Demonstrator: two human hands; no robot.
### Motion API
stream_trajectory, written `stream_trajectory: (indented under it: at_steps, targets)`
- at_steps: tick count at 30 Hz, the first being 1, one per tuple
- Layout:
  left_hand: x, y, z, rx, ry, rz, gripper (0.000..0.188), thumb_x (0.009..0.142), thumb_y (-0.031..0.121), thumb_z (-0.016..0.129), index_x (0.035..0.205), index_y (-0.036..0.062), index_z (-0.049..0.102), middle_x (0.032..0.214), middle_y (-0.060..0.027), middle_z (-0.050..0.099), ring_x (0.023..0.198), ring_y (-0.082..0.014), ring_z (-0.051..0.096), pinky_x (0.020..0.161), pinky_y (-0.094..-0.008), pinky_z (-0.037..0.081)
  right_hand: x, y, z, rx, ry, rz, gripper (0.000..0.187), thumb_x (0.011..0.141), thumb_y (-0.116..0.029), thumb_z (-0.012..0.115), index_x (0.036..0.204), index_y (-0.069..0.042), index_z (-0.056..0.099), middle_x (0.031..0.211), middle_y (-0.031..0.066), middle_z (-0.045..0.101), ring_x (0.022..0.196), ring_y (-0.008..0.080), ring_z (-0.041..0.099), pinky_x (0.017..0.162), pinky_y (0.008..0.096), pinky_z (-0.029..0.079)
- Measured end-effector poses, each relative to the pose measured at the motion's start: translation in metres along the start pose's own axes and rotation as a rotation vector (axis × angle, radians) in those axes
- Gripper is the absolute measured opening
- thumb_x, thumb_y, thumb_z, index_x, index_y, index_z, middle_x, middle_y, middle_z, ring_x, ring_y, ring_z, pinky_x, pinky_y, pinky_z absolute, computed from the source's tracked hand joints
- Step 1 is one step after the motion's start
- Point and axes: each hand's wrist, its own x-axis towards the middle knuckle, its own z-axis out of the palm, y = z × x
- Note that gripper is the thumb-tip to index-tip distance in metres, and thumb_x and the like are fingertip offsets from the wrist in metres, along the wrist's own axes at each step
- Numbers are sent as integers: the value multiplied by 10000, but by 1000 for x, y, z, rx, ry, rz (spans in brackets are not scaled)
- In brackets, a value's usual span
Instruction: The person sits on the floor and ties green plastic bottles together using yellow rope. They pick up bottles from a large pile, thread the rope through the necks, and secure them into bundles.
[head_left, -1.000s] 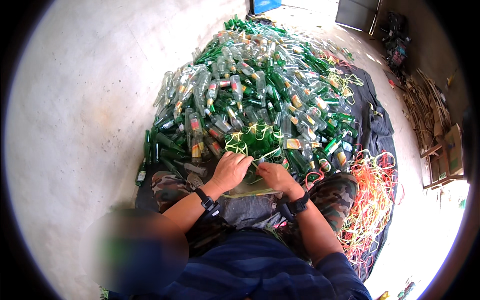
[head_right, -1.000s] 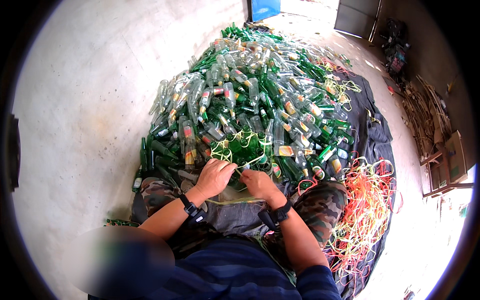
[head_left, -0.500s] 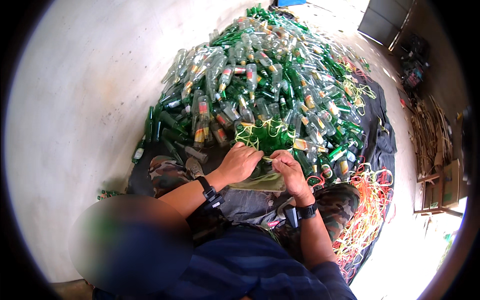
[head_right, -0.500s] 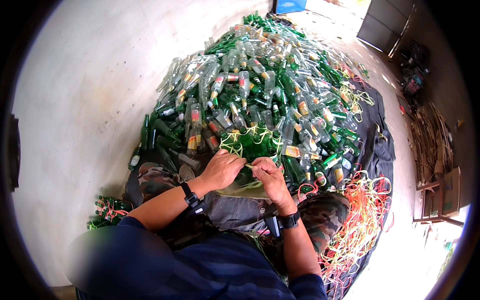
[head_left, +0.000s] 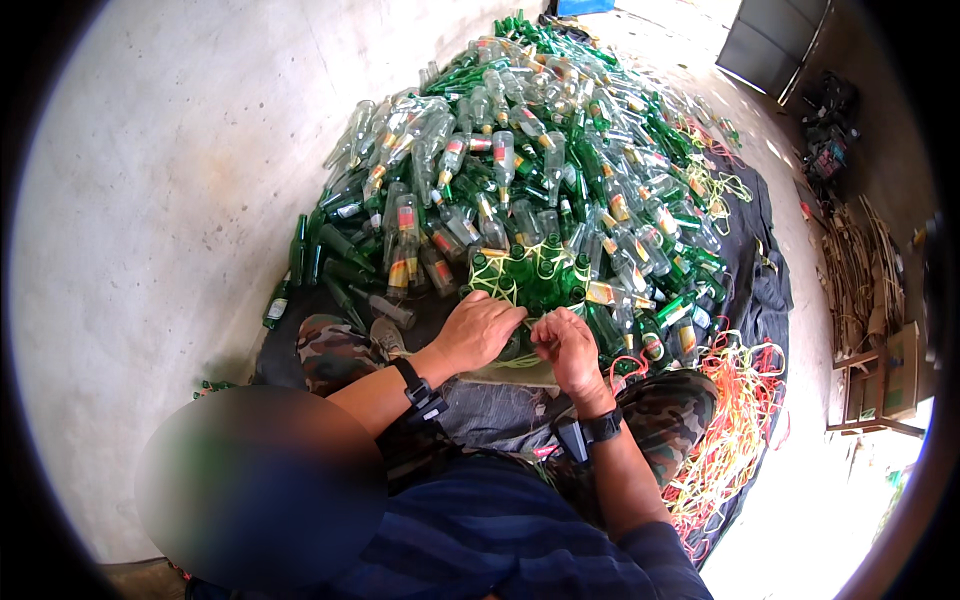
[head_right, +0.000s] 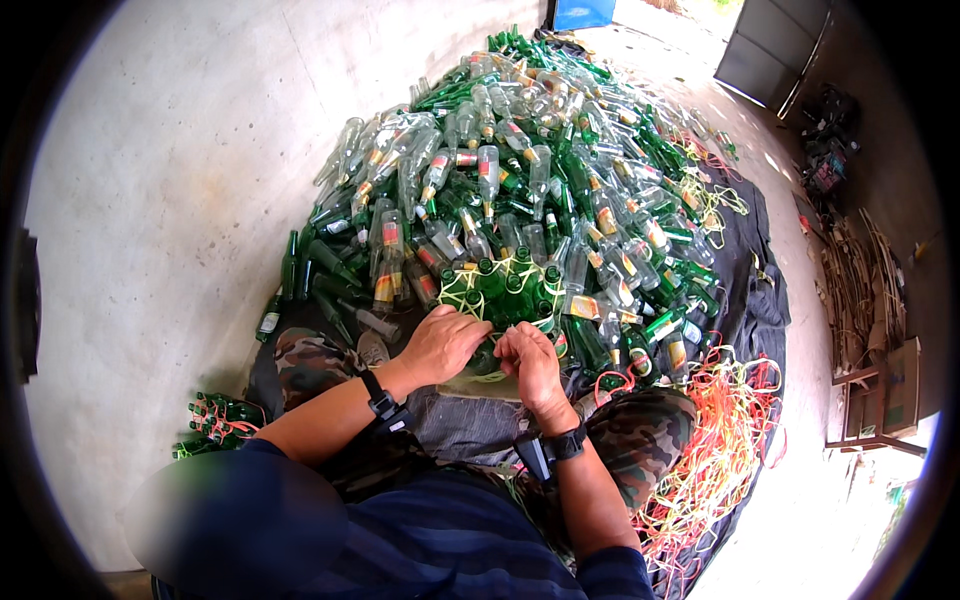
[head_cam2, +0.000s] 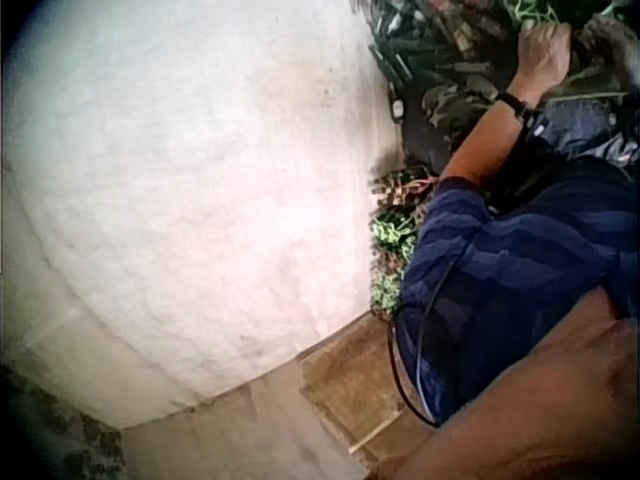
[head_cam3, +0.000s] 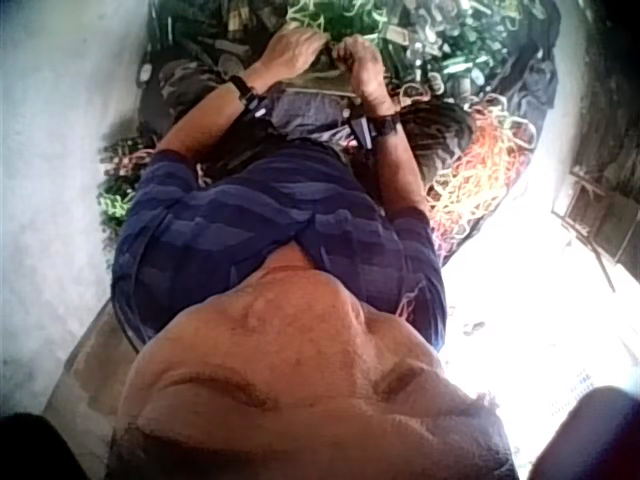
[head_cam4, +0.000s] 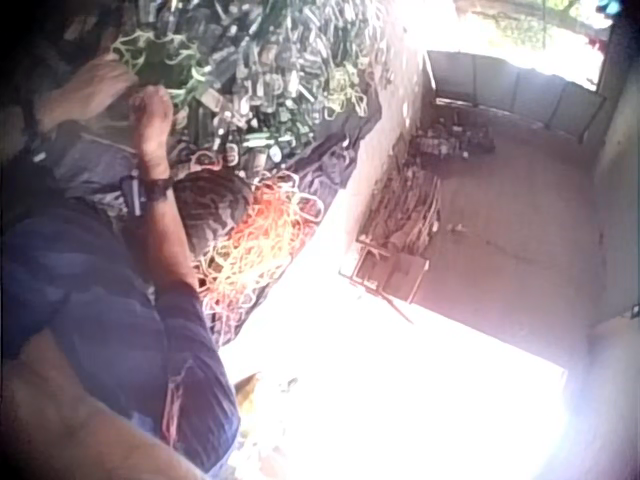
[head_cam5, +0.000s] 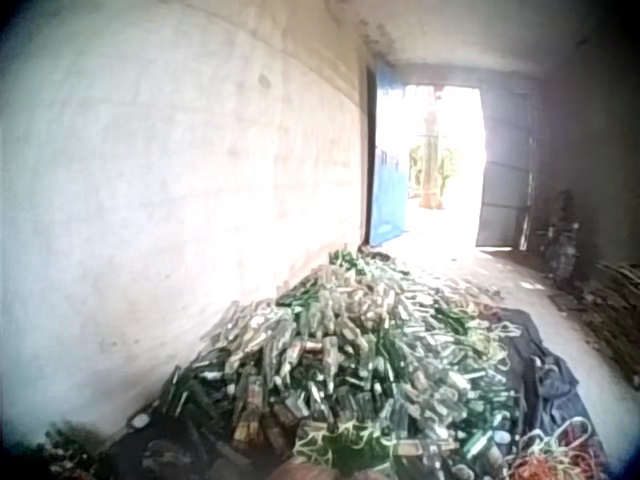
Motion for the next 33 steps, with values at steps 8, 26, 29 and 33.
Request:
stream_trajectory:
  at_steps: [8,26,29,33]
  targets:
    - [2,4,1,-4,43,-46,264,887,85,716,1144,50,669,893,-65,696,854,-244,691,861,-378,480,-7,-11,-3,-82,9,26,264,1056,-176,542,814,-72,524,770,45,572,669,114,495,560,256,393]
    - [-2,1,7,-2,53,-91,134,921,117,696,1052,108,671,840,-47,680,830,-247,683,913,-389,470,-6,-27,1,-137,-11,43,252,1056,-167,542,827,-65,538,778,48,585,687,142,541,606,266,426]
    - [0,2,9,-23,69,-101,61,932,136,696,985,116,672,787,-44,662,792,-248,674,883,-389,467,-1,-25,-2,-10,-16,-43,256,1059,-158,532,815,-80,519,803,45,574,775,162,575,659,286,447]
    - [3,3,7,-55,88,-121,60,932,153,706,927,120,657,746,-44,653,757,-252,665,843,-393,460,4,-29,-1,49,-3,-85,265,1075,-174,549,827,-83,538,902,61,630,873,172,599,760,319,483]
